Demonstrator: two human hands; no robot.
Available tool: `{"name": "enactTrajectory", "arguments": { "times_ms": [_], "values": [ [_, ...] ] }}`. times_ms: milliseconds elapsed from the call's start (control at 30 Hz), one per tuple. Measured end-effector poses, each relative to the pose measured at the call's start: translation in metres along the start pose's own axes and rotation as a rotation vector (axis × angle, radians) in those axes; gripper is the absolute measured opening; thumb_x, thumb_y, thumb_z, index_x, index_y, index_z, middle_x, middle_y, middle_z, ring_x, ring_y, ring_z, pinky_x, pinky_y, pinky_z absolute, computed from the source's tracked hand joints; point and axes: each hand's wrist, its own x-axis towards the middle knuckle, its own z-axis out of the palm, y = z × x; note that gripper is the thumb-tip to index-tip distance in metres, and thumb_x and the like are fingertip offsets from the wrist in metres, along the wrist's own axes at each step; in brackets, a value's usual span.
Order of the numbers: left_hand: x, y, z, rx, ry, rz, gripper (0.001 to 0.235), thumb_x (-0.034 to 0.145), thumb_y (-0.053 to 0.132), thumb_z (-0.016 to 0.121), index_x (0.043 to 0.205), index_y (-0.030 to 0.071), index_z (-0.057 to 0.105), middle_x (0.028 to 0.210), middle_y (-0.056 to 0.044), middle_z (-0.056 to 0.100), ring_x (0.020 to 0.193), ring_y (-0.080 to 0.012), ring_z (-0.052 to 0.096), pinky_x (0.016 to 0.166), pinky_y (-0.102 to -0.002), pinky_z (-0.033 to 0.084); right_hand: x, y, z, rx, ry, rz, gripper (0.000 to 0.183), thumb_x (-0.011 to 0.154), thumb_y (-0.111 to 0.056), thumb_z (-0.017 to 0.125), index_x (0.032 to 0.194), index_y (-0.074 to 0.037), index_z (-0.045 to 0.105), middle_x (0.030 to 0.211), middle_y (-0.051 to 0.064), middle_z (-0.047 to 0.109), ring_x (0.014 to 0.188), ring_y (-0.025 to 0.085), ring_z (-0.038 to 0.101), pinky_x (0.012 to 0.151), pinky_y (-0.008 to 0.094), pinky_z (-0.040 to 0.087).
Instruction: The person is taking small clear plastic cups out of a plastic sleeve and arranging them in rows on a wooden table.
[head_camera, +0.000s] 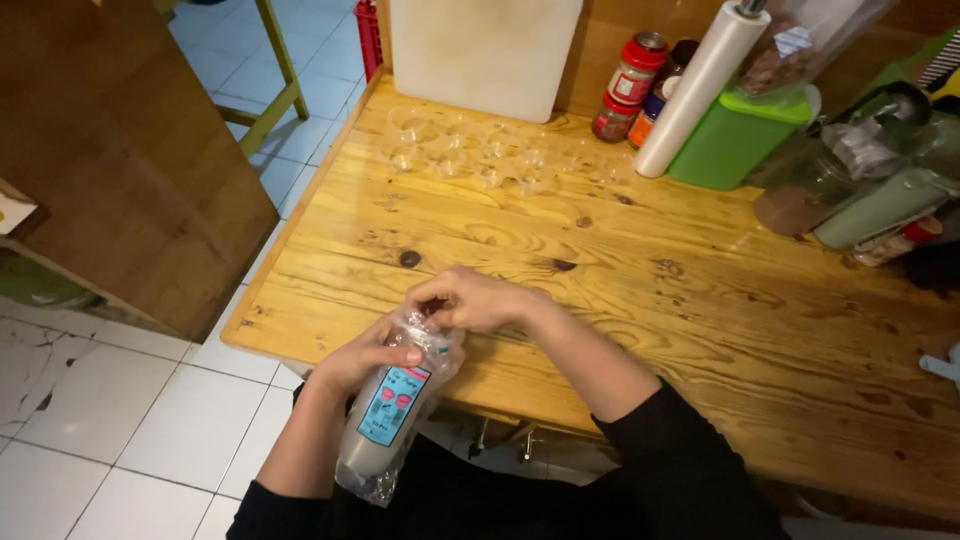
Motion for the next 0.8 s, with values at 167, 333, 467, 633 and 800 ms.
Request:
{"name": "enactTrajectory", "arguments": {
  "times_ms": [167, 333, 467, 633, 800],
  "values": [
    [-0.001, 0.019, 0.005, 0.102, 0.095, -0.093, 0.060, 0.071, 0.030, 0.078, 0.122, 0.002, 0.064, 0.106, -0.014, 0.072, 0.088, -0.0216, 0.068, 0.078, -0.039, 0.055, -0.005, -0.013, -0.008, 0.089, 0.026, -0.049, 0.019, 0.087, -0.013, 0.075, 0.106, -0.015, 0.074, 0.094, 0.009, 0.076, 0.086, 0.024, 0.071, 0.080, 0.042, 0.057],
    [-0.002, 0.025, 0.015, 0.118, 0.108, -0.108, 0.050, 0.072, 0.033, 0.078, 0.111, 0.002, 0.072, 0.094, -0.009, 0.075, 0.078, -0.0165, 0.067, 0.070, -0.034, 0.054, -0.004, 0.011, -0.018, 0.161, 0.047, -0.053, 0.012, 0.086, -0.007, 0.077, 0.097, -0.011, 0.074, 0.078, 0.002, 0.070, 0.071, 0.015, 0.065, 0.070, 0.034, 0.057],
    [-0.002, 0.044, 0.031, 0.110, 0.144, -0.121, 0.057, 0.073, 0.034, 0.076, 0.119, 0.002, 0.069, 0.101, -0.012, 0.074, 0.084, -0.0204, 0.067, 0.076, -0.038, 0.054, -0.008, 0.006, -0.027, 0.266, -0.013, -0.034, 0.011, 0.087, -0.005, 0.076, 0.096, -0.010, 0.071, 0.079, 0.001, 0.069, 0.073, 0.013, 0.065, 0.071, 0.030, 0.056],
    [-0.002, 0.037, 0.025, 0.087, 0.151, -0.106, 0.061, 0.073, 0.032, 0.075, 0.124, 0.000, 0.069, 0.103, -0.013, 0.073, 0.086, -0.0222, 0.068, 0.079, -0.040, 0.054, -0.006, 0.014, -0.026, 0.294, -0.005, -0.031, 0.012, 0.089, -0.012, 0.080, 0.098, -0.009, 0.072, 0.083, 0.002, 0.072, 0.075, 0.012, 0.066, 0.072, 0.029, 0.056],
    [-0.004, 0.041, 0.033, 0.053, 0.134, -0.121, 0.059, 0.067, 0.025, 0.079, 0.119, -0.001, 0.073, 0.097, -0.013, 0.074, 0.081, -0.0236, 0.067, 0.075, -0.043, 0.055, -0.004, 0.006, -0.018, 0.443, -0.067, -0.017, 0.014, 0.101, -0.020, 0.068, 0.109, -0.011, 0.062, 0.083, -0.005, 0.067, 0.075, 0.006, 0.059, 0.068, 0.023, 0.052]
  ]
}}
